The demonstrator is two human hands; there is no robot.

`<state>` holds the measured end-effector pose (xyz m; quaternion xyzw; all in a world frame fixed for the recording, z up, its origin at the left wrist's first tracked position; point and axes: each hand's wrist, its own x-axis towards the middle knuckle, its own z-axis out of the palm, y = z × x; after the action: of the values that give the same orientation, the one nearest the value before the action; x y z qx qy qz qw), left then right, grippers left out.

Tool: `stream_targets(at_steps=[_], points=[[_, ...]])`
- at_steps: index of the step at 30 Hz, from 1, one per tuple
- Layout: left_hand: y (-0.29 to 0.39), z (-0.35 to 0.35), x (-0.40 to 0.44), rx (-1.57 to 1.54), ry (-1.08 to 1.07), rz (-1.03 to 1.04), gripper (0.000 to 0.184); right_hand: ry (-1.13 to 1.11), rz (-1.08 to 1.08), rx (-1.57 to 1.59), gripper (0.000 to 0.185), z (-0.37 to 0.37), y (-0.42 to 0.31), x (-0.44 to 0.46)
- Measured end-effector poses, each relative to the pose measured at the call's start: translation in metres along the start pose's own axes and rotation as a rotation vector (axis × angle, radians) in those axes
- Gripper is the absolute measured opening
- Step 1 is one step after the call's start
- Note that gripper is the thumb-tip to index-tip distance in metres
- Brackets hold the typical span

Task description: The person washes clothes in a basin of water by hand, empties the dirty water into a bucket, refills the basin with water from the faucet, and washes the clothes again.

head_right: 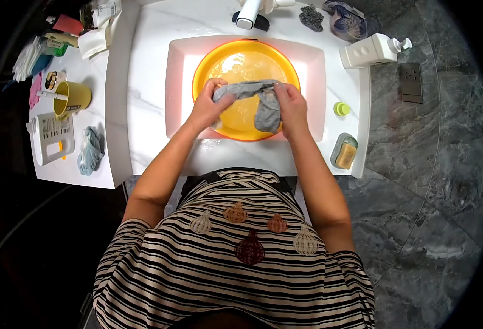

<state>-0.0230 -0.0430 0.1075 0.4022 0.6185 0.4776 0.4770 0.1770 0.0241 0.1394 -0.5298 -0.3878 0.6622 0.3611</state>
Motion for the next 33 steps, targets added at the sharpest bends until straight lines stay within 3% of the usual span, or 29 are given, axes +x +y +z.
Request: stream_targets(at_steps=[1, 3, 4, 7, 8, 9, 11, 13, 15, 16, 17, 19, 21, 23, 24, 25, 26, 27, 28, 29, 31, 33], points=[[-0.001, -0.005, 0.003, 0.002, -0.002, 0.001, 0.018, 0.001, -0.001, 0.002, 0.026, -0.002, -0.006, 0.002], [-0.008, -0.017, 0.009, 0.59, -0.046, 0.43, 0.023, -0.002, 0.089, 0.107, 0.031, -0.01, -0.021, 0.005], [-0.012, -0.023, 0.013, 0.599, -0.053, 0.389, 0.03, -0.122, 0.2, 0.117, 0.037, -0.02, -0.027, 0.01], [-0.005, -0.035, 0.025, 0.53, -0.083, 0.266, 0.032, -0.16, 0.273, 0.056, 0.041, -0.026, -0.032, 0.017], [0.001, -0.037, 0.027, 0.347, -0.138, -0.098, 0.041, -0.205, 0.29, 0.017, 0.041, -0.026, -0.034, 0.021], [-0.001, -0.033, 0.03, 0.349, -0.14, -0.101, 0.041, -0.204, 0.292, 0.02, 0.041, -0.029, -0.025, 0.032], [-0.012, -0.027, 0.039, 0.598, 0.178, 0.362, 0.051, -0.078, 0.11, -0.433, 0.041, -0.035, 0.002, 0.057], [-0.026, -0.028, 0.051, 0.529, 0.153, 0.3, 0.056, -0.009, 0.132, -0.598, 0.043, -0.028, 0.01, 0.071], [-0.048, -0.024, 0.053, 0.46, 0.128, 0.233, 0.062, -0.027, -0.179, -0.914, 0.048, -0.03, 0.048, 0.088], [-0.061, -0.016, 0.051, 0.569, 0.126, 0.159, 0.062, -0.06, -0.372, -1.099, 0.053, -0.027, 0.063, 0.09], [-0.073, -0.007, 0.051, 0.676, 0.122, 0.085, 0.061, -0.059, -0.368, -1.093, 0.053, -0.024, 0.08, 0.088], [-0.073, 0.011, 0.042, 0.756, 0.034, 0.024, 0.062, -0.141, -0.17, -1.446, 0.057, -0.008, 0.098, 0.073], [-0.085, 0.02, 0.041, 0.833, -0.052, -0.041, 0.062, -0.27, -0.15, -1.447, 0.056, -0.008, 0.105, 0.071], [-0.118, 0.023, 0.049, 0.992, -0.009, 0.14, 0.064, -0.399, -0.129, -1.442, 0.056, -0.009, 0.109, 0.074], [-0.101, 0.018, 0.058, 0.966, -0.14, -0.072, 0.049, -0.43, -0.062, -1.359, 0.053, -0.014, 0.108, 0.077], [-0.109, 0.015, 0.066, 0.965, -0.143, -0.074, 0.049, -0.459, 0.005, -1.277, 0.049, -0.016, 0.103, 0.08], [-0.117, 0.011, 0.076, 0.36, 0.002, -0.276, 0.041, -0.457, 0.009, -1.279, 0.049, -0.016, 0.098, 0.085], [-0.112, 0.011, 0.082, -0.253, 0.143, -0.456, 0.035, -0.287, 0.222, -1.105, 0.047, -0.011, 0.089, 0.089], [-0.107, 0.014, 0.087, -0.601, 0.125, -0.542, 0.042, -0.12, 0.425, -0.92, 0.044, -0.008, 0.083, 0.092], [-0.102, 0.018, 0.087, -0.601, 0.124, -0.546, 0.042, -0.119, 0.429, -0.92, 0.044, -0.007, 0.099, 0.094], [-0.071, 0.025, 0.079, -0.942, 0.102, -0.7, 0.055, -0.12, -0.08, -0.652, 0.034, 0.0, 0.135, 0.097], [-0.073, 0.029, 0.077, -1.05, 0.06, -0.682, 0.059, -0.183, -0.071, -0.548, 0.03, 0.018, 0.128, 0.08]])
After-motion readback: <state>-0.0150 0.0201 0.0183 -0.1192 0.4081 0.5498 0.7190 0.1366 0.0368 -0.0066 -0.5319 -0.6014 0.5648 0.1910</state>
